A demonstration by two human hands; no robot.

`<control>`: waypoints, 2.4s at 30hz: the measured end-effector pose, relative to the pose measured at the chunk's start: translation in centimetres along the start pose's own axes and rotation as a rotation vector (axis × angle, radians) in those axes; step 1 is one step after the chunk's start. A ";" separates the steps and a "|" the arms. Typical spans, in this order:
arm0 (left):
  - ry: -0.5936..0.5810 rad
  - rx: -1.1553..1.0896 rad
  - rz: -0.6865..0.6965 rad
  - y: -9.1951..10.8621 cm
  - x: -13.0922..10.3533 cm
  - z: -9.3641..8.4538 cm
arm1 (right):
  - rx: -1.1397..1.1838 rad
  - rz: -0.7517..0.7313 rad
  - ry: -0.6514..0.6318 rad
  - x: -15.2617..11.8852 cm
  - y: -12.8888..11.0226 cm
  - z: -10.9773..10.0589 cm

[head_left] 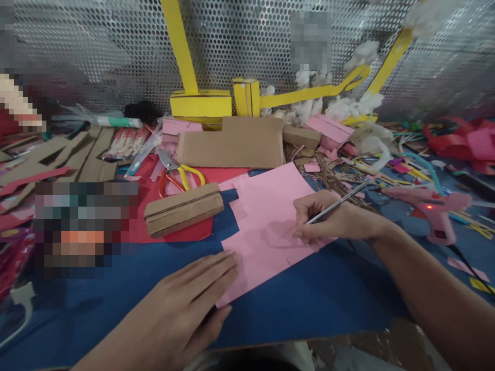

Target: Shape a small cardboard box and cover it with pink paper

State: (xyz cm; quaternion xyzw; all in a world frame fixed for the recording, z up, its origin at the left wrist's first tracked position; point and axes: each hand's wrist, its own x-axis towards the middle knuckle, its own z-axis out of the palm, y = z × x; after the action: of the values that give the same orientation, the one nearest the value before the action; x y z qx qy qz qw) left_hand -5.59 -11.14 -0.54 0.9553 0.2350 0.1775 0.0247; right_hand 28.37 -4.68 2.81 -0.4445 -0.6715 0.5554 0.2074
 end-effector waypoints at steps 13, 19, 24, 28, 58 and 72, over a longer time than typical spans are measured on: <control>0.002 -0.018 -0.005 0.0 -0.1 -0.1 | -0.023 -0.002 -0.004 -0.7 0.0 -1.3; 0.008 -0.031 -0.011 0.0 0.1 -0.1 | -0.064 -0.021 0.015 -0.6 -0.2 -1.2; -0.020 -0.028 -0.013 0.0 0.0 -0.3 | -0.250 -0.056 0.195 -1.9 -1.5 1.0; 0.018 0.025 -0.032 0.9 1.1 -0.7 | -0.399 -0.005 0.403 -3.9 -1.7 4.3; -0.150 -0.068 0.017 -0.7 6.0 2.6 | -0.236 0.134 0.902 -6.3 -0.3 14.6; -0.144 -0.015 -0.059 0.5 4.2 -0.6 | -0.374 -0.064 0.861 -6.5 -2.5 9.1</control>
State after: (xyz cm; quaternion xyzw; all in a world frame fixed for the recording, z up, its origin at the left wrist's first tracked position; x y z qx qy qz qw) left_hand -2.16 -9.68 1.47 0.9580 0.2594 0.1095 0.0538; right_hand 23.73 -15.12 3.84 -0.6431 -0.6264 0.1835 0.4004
